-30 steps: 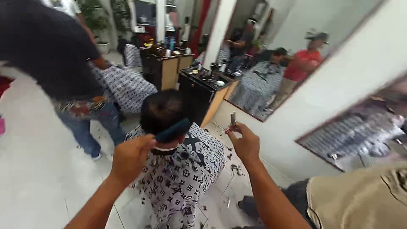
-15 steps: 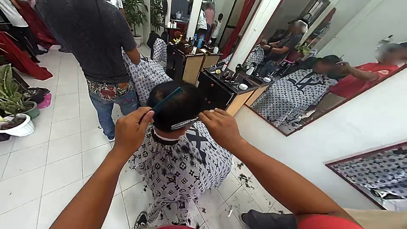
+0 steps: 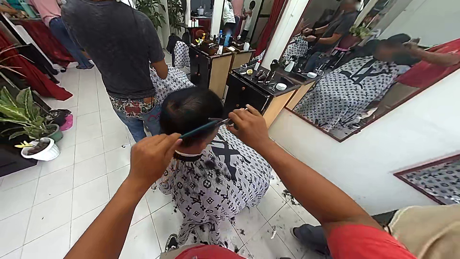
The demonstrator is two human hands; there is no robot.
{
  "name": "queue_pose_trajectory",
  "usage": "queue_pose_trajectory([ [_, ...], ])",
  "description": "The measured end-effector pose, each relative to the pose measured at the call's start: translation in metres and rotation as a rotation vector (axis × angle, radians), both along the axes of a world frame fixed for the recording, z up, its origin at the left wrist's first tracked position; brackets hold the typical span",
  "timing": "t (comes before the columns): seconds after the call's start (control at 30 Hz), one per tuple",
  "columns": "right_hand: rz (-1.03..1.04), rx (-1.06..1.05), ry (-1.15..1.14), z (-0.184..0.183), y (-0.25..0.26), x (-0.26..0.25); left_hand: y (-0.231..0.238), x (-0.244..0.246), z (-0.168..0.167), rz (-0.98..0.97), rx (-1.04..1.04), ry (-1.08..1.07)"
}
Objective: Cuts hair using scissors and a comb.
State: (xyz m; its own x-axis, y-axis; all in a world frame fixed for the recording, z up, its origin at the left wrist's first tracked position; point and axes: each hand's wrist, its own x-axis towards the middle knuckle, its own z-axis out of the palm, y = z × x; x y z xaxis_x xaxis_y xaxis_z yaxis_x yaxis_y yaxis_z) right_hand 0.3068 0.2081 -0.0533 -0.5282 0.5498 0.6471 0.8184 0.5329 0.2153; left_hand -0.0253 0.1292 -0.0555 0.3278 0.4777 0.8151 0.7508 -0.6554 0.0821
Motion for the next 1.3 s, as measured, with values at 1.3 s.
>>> queue_pose_trajectory([
  [1.3,-0.016,0.196,0.047,-0.020,-0.014,-0.012,0.001,0.027,-0.031,0.112,0.246,0.032],
])
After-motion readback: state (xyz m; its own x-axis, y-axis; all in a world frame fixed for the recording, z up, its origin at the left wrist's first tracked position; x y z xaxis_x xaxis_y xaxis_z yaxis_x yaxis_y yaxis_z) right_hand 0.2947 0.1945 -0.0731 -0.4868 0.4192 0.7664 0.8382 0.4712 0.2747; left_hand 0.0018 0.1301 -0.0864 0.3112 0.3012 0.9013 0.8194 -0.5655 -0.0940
